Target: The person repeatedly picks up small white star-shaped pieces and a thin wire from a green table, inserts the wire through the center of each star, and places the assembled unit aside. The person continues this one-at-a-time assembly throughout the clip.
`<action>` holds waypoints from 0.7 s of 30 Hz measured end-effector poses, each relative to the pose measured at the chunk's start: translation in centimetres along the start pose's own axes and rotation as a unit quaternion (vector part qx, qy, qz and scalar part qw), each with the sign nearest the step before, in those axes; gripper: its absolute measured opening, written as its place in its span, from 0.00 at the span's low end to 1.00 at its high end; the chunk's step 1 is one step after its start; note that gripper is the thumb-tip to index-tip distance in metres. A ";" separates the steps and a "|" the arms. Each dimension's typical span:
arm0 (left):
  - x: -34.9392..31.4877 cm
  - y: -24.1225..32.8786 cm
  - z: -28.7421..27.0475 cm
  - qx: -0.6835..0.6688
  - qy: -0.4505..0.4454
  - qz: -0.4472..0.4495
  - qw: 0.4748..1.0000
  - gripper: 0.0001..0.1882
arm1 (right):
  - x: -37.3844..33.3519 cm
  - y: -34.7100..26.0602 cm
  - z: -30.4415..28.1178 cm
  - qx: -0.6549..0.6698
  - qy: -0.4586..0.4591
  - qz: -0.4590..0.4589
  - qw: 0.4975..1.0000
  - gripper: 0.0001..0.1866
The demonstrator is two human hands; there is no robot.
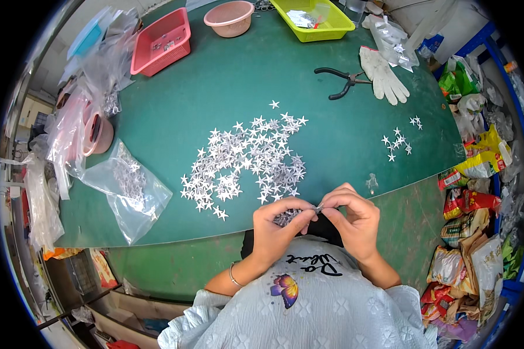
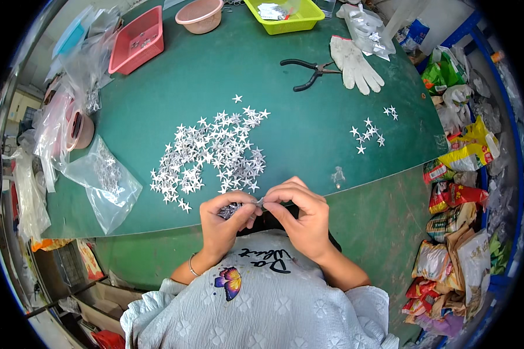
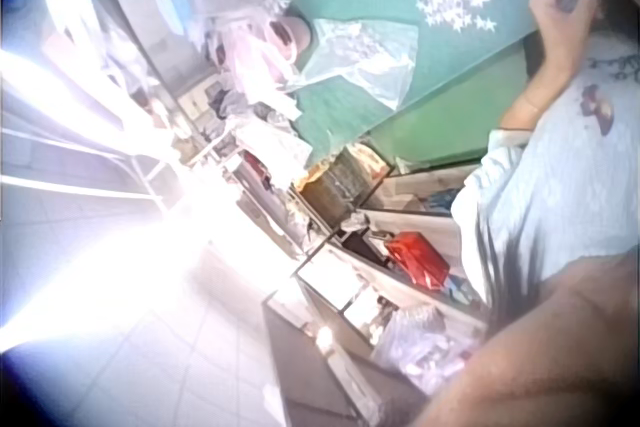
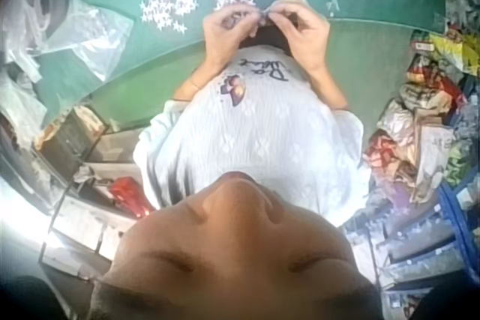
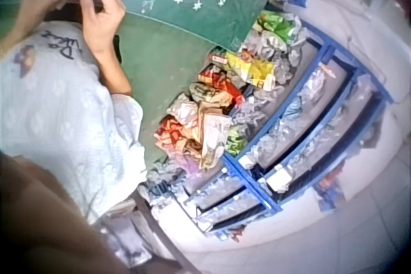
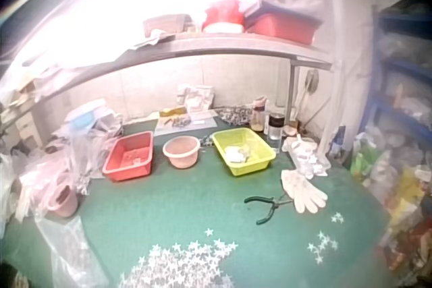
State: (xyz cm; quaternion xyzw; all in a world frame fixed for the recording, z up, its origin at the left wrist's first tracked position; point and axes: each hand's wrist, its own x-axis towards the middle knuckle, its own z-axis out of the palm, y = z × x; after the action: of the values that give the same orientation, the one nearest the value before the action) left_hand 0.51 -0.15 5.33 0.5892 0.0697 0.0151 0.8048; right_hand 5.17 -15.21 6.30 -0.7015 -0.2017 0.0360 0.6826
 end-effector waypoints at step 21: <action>-1.0 0.9 0.3 -0.047 -0.032 0.005 0.998 0.04 | -1.6 -0.7 0.2 0.174 -0.009 0.086 0.981 0.04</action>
State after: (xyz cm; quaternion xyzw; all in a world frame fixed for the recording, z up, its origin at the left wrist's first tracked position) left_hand -0.43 -0.22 6.39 0.5511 0.0404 0.0038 0.8335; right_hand 3.52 -15.58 6.62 -0.5865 -0.1375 0.1357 0.7866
